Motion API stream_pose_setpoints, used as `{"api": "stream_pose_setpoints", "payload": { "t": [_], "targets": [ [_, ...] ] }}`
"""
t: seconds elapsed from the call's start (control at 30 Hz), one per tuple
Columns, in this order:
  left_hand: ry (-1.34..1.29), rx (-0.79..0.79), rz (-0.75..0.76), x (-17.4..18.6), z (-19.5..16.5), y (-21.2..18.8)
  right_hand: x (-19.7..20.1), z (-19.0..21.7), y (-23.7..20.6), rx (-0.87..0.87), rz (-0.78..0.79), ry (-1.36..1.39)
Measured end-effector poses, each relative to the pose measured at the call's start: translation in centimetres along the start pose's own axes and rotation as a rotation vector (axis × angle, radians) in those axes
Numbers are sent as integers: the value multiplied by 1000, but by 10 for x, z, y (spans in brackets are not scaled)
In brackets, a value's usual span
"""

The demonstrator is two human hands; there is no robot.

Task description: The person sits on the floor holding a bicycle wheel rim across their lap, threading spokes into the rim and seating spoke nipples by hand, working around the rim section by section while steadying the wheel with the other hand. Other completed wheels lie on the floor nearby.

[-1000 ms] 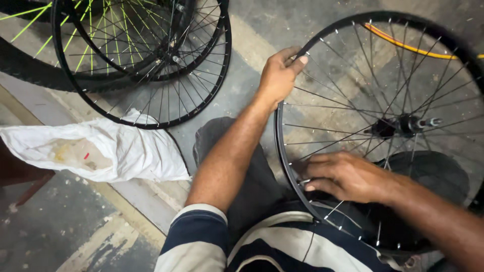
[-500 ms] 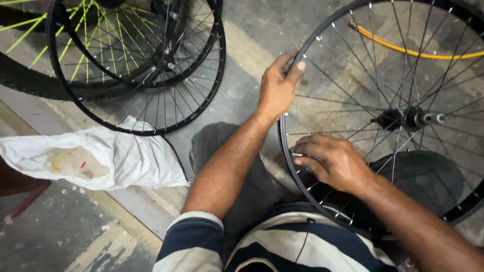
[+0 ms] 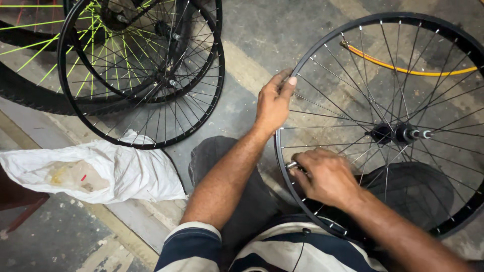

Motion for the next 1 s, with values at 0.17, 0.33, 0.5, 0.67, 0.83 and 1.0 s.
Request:
{"api": "stream_pose_setpoints", "payload": {
  "t": [0.17,0.33,0.5,0.67,0.83,1.0],
  "targets": [
    [-77,29,19,-2,3,-2,-6,-1,5,-63,183,10],
    [-76,60,31,0,-2,0,-15,-2,7,-228,193,-120],
    [-60,53,33,2,-7,-2,-15,-17,14,-260,331,-84],
    [-20,3,11,1,-8,-2,-10,-48,23,-491,655,502],
    [11,6,11,2,-5,-1,-20,-50,16,-467,456,375],
    [7,17,19,-2,-5,-1,-31,-6,1,251,197,-289]
  ]
}}
Point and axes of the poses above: each hand's wrist, its own y-axis towards the middle knuckle, its own x-axis out of the back of the hand, z = x × y, the point moved 4 cm from there along y, towards the middle knuckle, and after that the axes turned 9 degrees about y, right-handed, at the moved point
